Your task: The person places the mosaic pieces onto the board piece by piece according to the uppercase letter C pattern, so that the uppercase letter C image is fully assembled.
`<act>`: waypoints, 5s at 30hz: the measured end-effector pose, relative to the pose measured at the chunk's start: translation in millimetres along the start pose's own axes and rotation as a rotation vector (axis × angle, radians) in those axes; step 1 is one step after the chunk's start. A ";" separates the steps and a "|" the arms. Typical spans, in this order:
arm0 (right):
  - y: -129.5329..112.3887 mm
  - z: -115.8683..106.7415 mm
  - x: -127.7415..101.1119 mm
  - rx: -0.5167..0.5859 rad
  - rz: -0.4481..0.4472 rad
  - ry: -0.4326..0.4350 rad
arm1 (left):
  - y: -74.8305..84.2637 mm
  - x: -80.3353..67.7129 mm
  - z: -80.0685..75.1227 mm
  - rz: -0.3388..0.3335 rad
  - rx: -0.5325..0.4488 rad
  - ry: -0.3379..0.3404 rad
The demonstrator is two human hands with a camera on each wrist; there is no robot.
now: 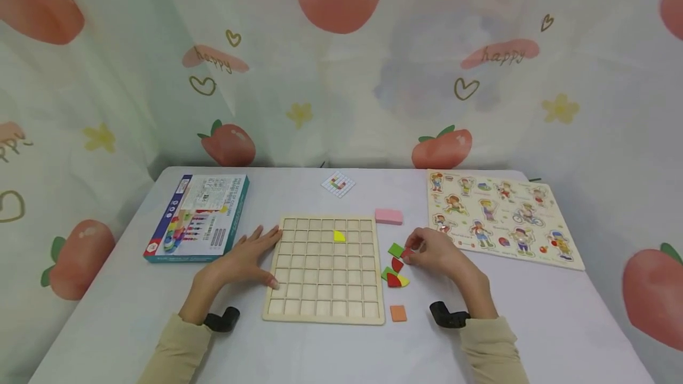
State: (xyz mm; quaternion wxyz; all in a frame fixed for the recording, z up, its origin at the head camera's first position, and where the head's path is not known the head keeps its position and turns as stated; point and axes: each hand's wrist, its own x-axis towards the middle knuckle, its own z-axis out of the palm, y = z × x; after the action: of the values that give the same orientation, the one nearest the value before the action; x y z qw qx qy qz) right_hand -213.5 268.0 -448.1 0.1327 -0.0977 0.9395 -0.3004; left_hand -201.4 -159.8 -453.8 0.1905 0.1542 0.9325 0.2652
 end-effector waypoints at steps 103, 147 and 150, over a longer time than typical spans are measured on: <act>-88.9 47.3 48.3 0.109 -0.210 0.029 | -0.4 -0.6 -0.7 0.021 -0.014 -0.007; -10.8 16.7 -40.6 0.020 -0.133 -0.026 | -0.2 -0.4 0.4 0.000 -0.017 -0.010; -11.2 16.8 -42.7 0.017 -0.154 -0.045 | -1.2 -0.3 0.8 -0.002 -0.018 -0.012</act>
State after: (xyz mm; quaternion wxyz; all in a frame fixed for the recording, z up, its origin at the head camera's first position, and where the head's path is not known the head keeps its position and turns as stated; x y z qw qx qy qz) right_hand -166.8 261.2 -446.5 0.1309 -0.1753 0.9235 -0.3153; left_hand -200.9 -160.5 -455.0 0.1976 0.1533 0.9291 0.2725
